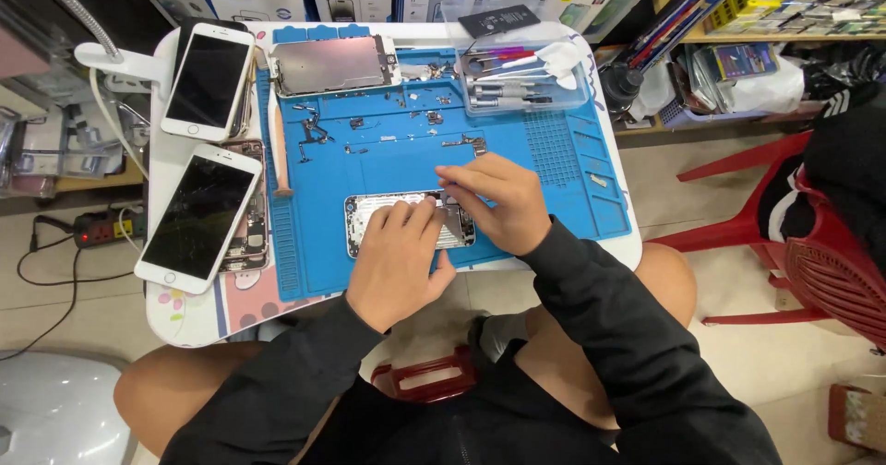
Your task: The person uses a screwdriver and tweezers to remove screws and small components from a disassembled smartphone on a blue mat. They carefully lift and place parts, including a ribbon cable, while working on the phone's internal components.
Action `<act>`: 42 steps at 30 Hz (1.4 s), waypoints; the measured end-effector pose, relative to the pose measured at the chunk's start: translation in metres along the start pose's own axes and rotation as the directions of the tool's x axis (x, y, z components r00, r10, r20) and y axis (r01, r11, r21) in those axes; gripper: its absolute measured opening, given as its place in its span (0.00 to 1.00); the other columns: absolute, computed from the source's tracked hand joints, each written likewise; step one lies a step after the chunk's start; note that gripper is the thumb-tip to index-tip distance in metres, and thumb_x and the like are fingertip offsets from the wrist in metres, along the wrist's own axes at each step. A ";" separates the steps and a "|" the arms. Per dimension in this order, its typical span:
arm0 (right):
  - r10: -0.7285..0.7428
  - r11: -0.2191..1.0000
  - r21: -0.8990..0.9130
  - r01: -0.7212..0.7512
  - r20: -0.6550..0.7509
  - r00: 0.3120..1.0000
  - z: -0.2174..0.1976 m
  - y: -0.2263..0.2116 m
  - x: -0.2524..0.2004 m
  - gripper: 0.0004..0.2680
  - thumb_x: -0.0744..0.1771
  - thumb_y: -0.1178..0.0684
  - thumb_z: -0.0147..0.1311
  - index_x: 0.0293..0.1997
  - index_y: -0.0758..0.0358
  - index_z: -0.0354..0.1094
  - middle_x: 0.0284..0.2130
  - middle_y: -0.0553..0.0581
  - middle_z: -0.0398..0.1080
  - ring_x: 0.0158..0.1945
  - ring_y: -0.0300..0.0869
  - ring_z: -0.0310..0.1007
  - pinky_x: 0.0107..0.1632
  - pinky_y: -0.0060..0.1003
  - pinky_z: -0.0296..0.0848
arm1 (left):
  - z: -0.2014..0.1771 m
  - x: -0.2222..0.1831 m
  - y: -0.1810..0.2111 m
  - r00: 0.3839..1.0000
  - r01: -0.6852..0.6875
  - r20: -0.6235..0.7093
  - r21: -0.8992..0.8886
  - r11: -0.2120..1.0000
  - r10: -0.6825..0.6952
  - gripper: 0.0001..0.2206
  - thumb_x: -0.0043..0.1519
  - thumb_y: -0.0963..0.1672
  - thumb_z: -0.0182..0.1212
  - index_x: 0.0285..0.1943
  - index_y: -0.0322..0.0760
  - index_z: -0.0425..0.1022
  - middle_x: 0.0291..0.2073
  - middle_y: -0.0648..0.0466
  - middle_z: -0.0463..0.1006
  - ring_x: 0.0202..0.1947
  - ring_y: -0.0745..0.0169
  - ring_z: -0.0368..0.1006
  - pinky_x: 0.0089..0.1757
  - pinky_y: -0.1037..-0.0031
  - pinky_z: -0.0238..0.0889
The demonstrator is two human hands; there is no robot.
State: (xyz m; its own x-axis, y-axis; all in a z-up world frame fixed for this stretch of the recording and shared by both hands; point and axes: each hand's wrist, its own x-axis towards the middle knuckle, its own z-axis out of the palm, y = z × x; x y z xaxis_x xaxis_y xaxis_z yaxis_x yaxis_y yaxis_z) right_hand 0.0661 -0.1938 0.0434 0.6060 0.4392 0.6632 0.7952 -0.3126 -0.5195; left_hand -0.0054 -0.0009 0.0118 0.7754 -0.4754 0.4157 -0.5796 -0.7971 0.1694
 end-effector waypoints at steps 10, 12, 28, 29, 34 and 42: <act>-0.010 0.989 -0.150 0.006 -0.032 0.999 0.005 0.017 -0.014 0.12 0.66 0.64 0.68 0.53 0.60 0.81 0.30 0.51 0.77 0.27 0.41 0.73 0.31 0.34 0.76 | 0.004 -0.001 -0.002 1.000 0.000 -0.008 -0.015 1.000 0.000 0.21 0.60 0.49 0.54 0.58 0.34 0.78 0.52 0.45 0.74 0.50 0.52 0.69 0.54 0.59 0.61; -0.036 0.982 -0.188 0.034 -0.005 0.999 0.006 0.019 -0.013 0.09 0.66 0.61 0.68 0.50 0.56 0.82 0.27 0.48 0.75 0.26 0.39 0.70 0.30 0.32 0.75 | 0.003 0.000 -0.004 1.000 -0.004 -0.001 -0.027 1.000 0.004 0.21 0.59 0.48 0.55 0.58 0.33 0.78 0.52 0.44 0.75 0.50 0.51 0.69 0.55 0.57 0.61; -0.002 0.987 -0.160 0.005 0.018 1.000 0.000 0.006 -0.002 0.08 0.69 0.59 0.60 0.53 0.61 0.81 0.41 0.54 0.82 0.50 0.50 0.76 0.52 0.41 0.79 | 0.009 0.000 -0.003 1.000 0.014 0.005 -0.070 0.997 -0.014 0.22 0.58 0.48 0.54 0.57 0.32 0.80 0.52 0.43 0.77 0.52 0.48 0.72 0.56 0.52 0.62; 0.007 0.994 -0.113 -0.007 -0.002 1.000 0.002 0.006 -0.001 0.08 0.68 0.62 0.61 0.51 0.62 0.81 0.38 0.54 0.82 0.46 0.49 0.77 0.50 0.40 0.80 | 0.009 0.001 -0.004 1.000 0.011 -0.007 -0.078 0.997 -0.012 0.22 0.58 0.48 0.54 0.56 0.32 0.80 0.51 0.42 0.77 0.51 0.48 0.72 0.56 0.52 0.62; 0.001 0.999 -0.054 -0.003 -0.034 0.999 0.004 0.021 -0.010 0.09 0.66 0.65 0.67 0.50 0.63 0.82 0.31 0.52 0.79 0.37 0.46 0.73 0.43 0.39 0.80 | 0.009 0.002 -0.006 1.000 0.011 -0.017 -0.086 0.996 -0.013 0.22 0.58 0.48 0.54 0.56 0.31 0.81 0.50 0.41 0.78 0.50 0.47 0.72 0.56 0.52 0.63; -0.079 0.990 -0.116 0.085 0.051 0.996 0.000 0.012 -0.002 0.10 0.68 0.64 0.63 0.53 0.63 0.82 0.36 0.55 0.78 0.42 0.50 0.73 0.48 0.45 0.79 | 0.009 0.002 -0.005 0.998 0.005 -0.063 -0.079 0.997 -0.010 0.20 0.57 0.47 0.57 0.53 0.30 0.82 0.49 0.40 0.79 0.50 0.46 0.73 0.56 0.51 0.63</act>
State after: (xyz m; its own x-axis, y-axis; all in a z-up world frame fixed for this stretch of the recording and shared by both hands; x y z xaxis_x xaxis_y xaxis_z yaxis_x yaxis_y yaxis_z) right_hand 0.0741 -0.1984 0.0359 0.5392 0.5053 0.6738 0.8408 -0.3696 -0.3956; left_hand 0.0011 -0.0011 0.0033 0.7640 -0.4429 0.4693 -0.5936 -0.7676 0.2419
